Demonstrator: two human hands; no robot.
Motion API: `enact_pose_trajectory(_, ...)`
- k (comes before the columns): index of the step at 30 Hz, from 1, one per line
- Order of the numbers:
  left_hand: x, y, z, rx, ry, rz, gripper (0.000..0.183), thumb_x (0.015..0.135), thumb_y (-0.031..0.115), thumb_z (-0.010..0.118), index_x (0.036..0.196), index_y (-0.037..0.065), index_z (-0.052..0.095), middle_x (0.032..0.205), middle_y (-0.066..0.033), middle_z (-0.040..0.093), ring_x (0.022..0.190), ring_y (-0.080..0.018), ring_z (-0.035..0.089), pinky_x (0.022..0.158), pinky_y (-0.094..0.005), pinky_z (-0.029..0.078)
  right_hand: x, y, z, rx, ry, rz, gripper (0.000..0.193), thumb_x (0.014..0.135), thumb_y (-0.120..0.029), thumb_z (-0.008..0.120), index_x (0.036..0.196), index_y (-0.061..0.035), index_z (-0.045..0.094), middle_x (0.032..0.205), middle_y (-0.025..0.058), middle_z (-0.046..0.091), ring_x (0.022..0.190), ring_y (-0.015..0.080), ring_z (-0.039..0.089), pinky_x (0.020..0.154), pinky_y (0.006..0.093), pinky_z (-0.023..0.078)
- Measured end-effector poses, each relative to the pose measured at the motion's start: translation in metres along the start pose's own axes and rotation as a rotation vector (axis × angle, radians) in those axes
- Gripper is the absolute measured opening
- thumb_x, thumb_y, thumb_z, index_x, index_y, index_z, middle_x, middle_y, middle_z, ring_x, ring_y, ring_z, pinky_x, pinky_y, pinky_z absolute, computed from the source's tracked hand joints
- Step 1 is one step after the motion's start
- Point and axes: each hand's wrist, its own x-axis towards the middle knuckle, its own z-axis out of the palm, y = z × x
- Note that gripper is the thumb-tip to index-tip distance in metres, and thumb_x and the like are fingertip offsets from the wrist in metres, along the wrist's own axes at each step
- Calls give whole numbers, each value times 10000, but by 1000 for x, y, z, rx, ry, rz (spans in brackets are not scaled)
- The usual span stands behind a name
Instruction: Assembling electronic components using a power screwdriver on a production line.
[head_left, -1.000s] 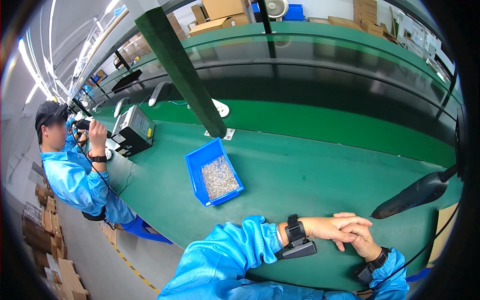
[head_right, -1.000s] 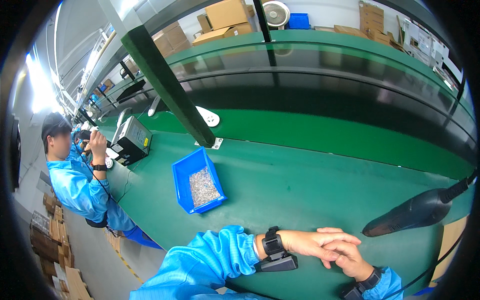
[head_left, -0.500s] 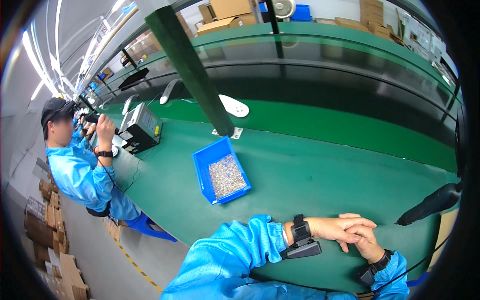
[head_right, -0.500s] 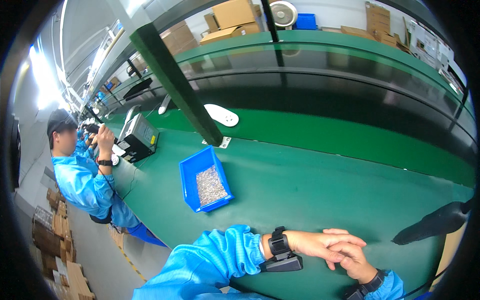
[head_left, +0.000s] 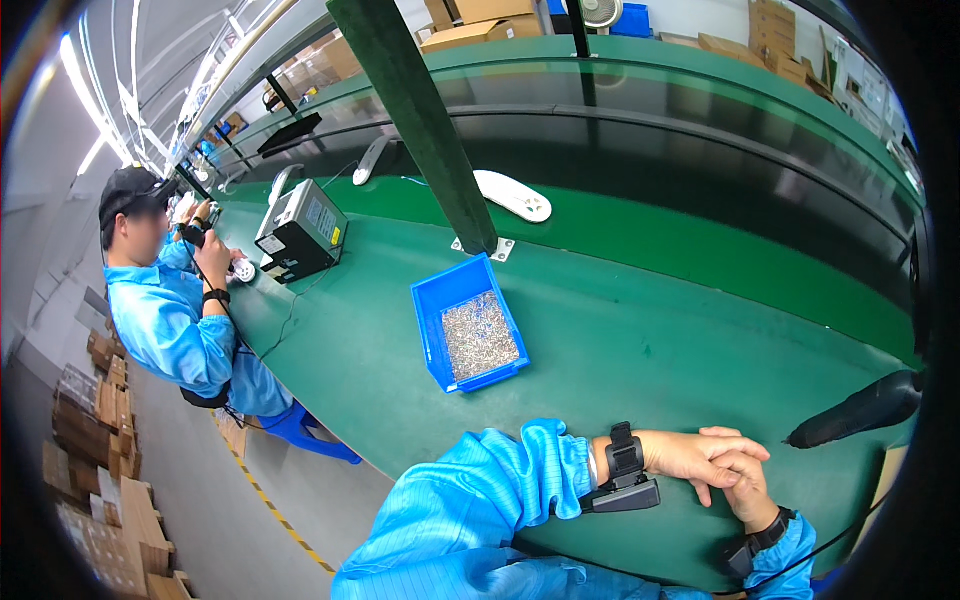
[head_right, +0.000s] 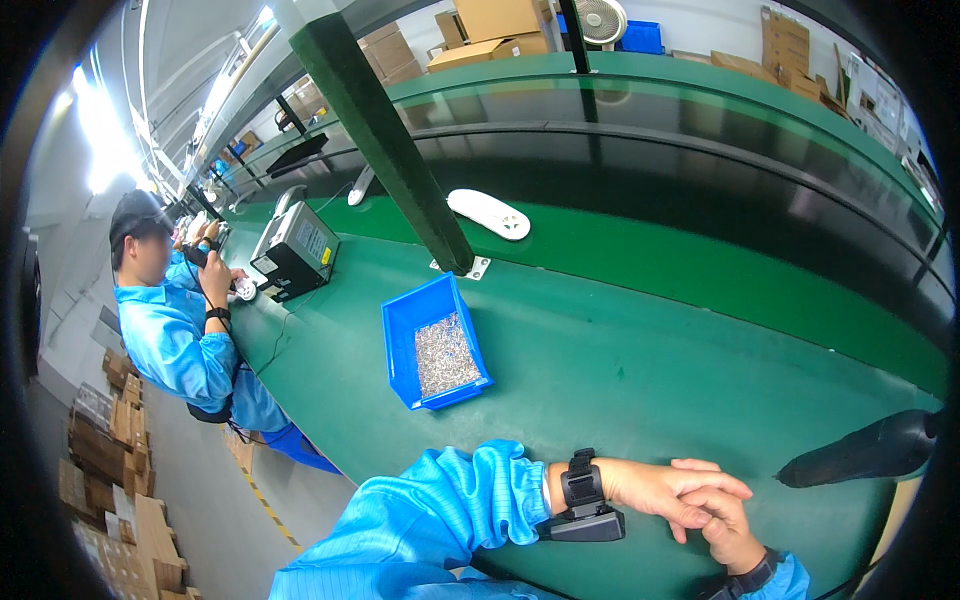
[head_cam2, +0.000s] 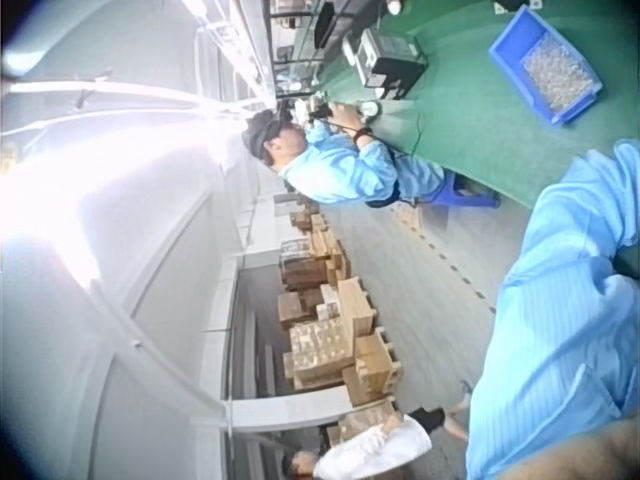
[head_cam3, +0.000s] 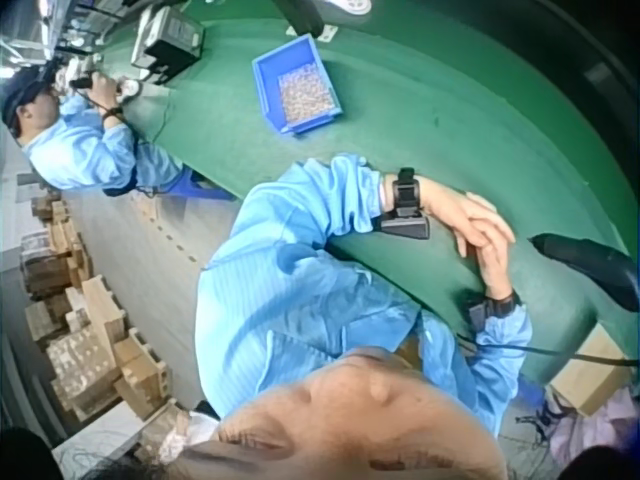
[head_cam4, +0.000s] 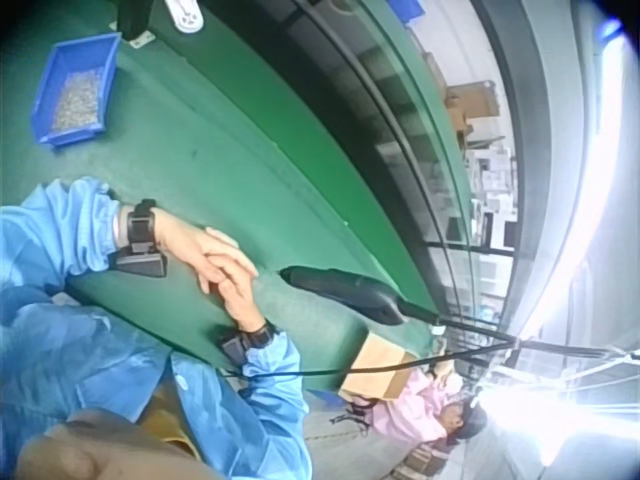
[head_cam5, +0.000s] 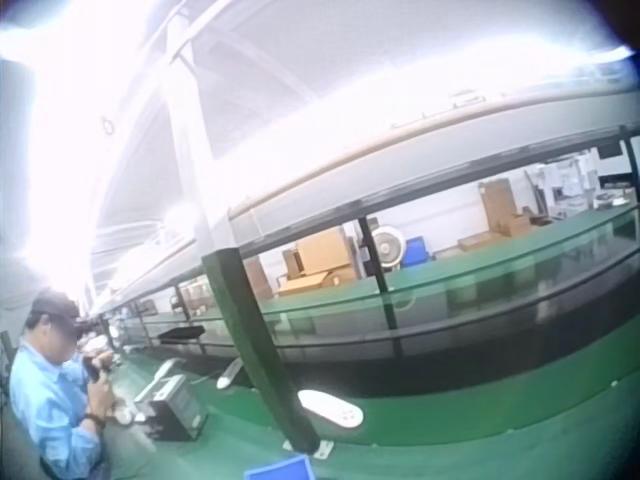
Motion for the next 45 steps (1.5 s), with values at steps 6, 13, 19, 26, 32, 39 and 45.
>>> enact_pose_trajectory(6,1,-1,-1,2,1,-13,650,822,226,535,1336,60,173,1183,-84,319,1056,-187,446,734,-286,502,0,0,1,8,-8,5,561,767,-574,478,781,-21,575,1097,193,458,1161,320,326,913,473,304)
enact_pose_trajectory(13,0,4,2,-6,6,-56,624,830,185,509,1336,57,168,1235,-99,309,1055,-187,446,729,-286,499,0,2,2,-6,10,10,539,769,-567,480,745,-35,557,1130,208,414,1147,317,331,924,475,289)
enact_pose_trajectory(19,-3,2,3,66,42,31,529,839,208,503,1294,80,264,1208,-112,358,1018,-214,469,709,-349,491,0,5,2,-53,17,-34,567,778,-580,452,759,-24,563,1081,210,469,1137,330,352,908,477,306)
enact_pose_trajectory(26,-3,4,0,35,25,-60,612,830,181,511,1335,69,184,1212,-85,317,1050,-187,448,732,-287,502,4,-9,9,-1,14,54,566,747,-598,486,711,-36,538,1160,213,360,1155,303,305,937,471,281)
enact_pose_trajectory(32,-3,3,2,22,9,4,628,829,225,522,1331,58,182,1167,-81,344,1043,-195,461,715,-276,519,3,-2,0,-75,-14,-16,571,786,-573,443,772,-15,565,1079,212,472,1143,326,347,905,470,312)
enact_pose_trajectory(39,-1,0,0,9,-13,-25,640,829,229,532,1337,71,177,1130,-60,326,1049,-185,451,738,-279,503,3,-5,1,-34,-25,13,558,779,-560,468,803,-13,577,1076,197,475,1161,319,328,907,461,313)
enact_pose_trajectory(45,2,-2,0,17,-16,-12,656,837,291,532,1341,83,167,1090,-59,348,1032,-181,473,718,-260,515,2,-10,-1,7,-17,22,550,778,-552,481,831,-14,586,1073,173,482,1170,320,320,916,462,309)
